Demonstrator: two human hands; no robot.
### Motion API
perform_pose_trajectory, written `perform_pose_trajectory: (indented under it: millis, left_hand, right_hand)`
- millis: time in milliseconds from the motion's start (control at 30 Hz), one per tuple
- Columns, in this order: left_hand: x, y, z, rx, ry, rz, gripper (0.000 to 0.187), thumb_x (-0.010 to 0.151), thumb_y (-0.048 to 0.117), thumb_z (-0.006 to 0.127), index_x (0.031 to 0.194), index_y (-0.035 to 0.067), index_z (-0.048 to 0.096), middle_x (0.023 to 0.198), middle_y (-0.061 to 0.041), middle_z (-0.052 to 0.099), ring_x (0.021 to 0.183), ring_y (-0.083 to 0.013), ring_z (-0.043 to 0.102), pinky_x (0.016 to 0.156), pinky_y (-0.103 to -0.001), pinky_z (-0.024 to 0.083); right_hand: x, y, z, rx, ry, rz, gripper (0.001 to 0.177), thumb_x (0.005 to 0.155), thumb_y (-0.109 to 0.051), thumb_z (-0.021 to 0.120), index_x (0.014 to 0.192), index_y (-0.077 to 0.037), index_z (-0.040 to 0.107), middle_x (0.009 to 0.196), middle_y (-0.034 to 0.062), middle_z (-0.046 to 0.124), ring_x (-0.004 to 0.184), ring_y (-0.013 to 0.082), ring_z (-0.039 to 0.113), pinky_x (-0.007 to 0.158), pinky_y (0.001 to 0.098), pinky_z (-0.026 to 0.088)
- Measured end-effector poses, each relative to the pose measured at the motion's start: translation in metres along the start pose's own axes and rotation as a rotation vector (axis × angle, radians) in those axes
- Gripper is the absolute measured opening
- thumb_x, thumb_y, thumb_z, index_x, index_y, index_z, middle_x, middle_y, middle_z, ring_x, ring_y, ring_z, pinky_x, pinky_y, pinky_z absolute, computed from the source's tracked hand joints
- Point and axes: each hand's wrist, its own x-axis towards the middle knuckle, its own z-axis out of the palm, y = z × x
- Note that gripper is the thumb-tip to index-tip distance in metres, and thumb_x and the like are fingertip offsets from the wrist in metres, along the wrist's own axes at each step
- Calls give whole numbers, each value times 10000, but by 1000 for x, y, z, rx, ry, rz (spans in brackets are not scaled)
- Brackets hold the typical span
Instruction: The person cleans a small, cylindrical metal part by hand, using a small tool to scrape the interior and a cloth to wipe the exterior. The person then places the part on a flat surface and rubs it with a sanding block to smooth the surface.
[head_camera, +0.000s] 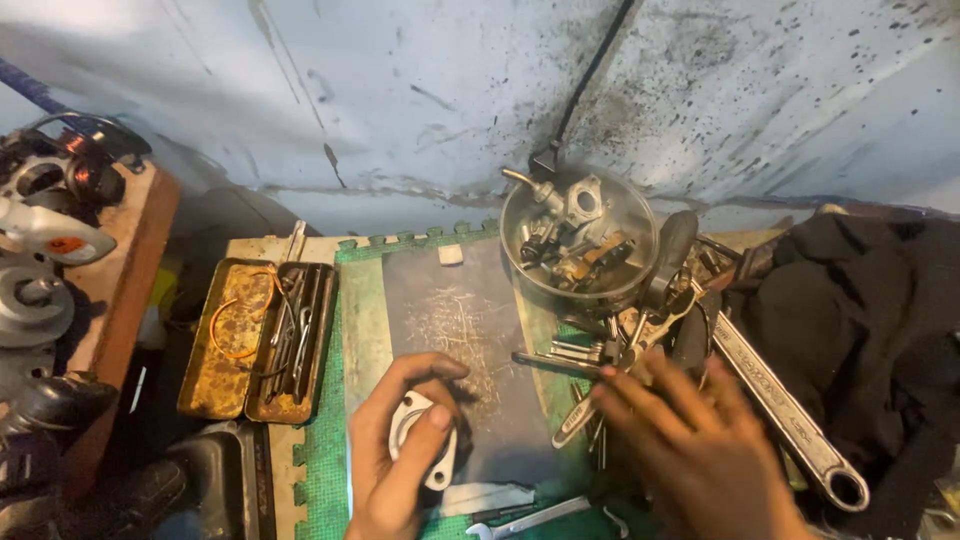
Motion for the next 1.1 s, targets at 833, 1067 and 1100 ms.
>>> perform_pose_trajectory:
  millis: [833,1067,1100]
  left_hand:
    - [-3,35,-12,1188,354,-35,329,796,305,688,1099,184,725,636,-149,730,621,-342,711,947,-432,431]
    - [-1,23,5,1090,221,22,330,771,310,739,1073,176,751,736,-118,788,753,-353,705,920,-422,438]
    - [0,24,8,1048,184,-11,329,775,305,733,1078,178,747,787,-112,793,750,-333,722,938,-415,435]
  right_hand:
    - [-4,-106,89,-1,68,90,475,1022,-399,385,1425,-194,529,1593,132,429,1350,509,441,986,589,385]
    - [-36,-34,60,123,20,-42,476,942,-515,630,1206,-121,665,1356,76,618,1261,221,565,1048,569,359]
    - [-40,-27,57,107,58,-81,432,958,-474,647,1195,-112,661,1335,67,625,1268,213,574,1076,528,362]
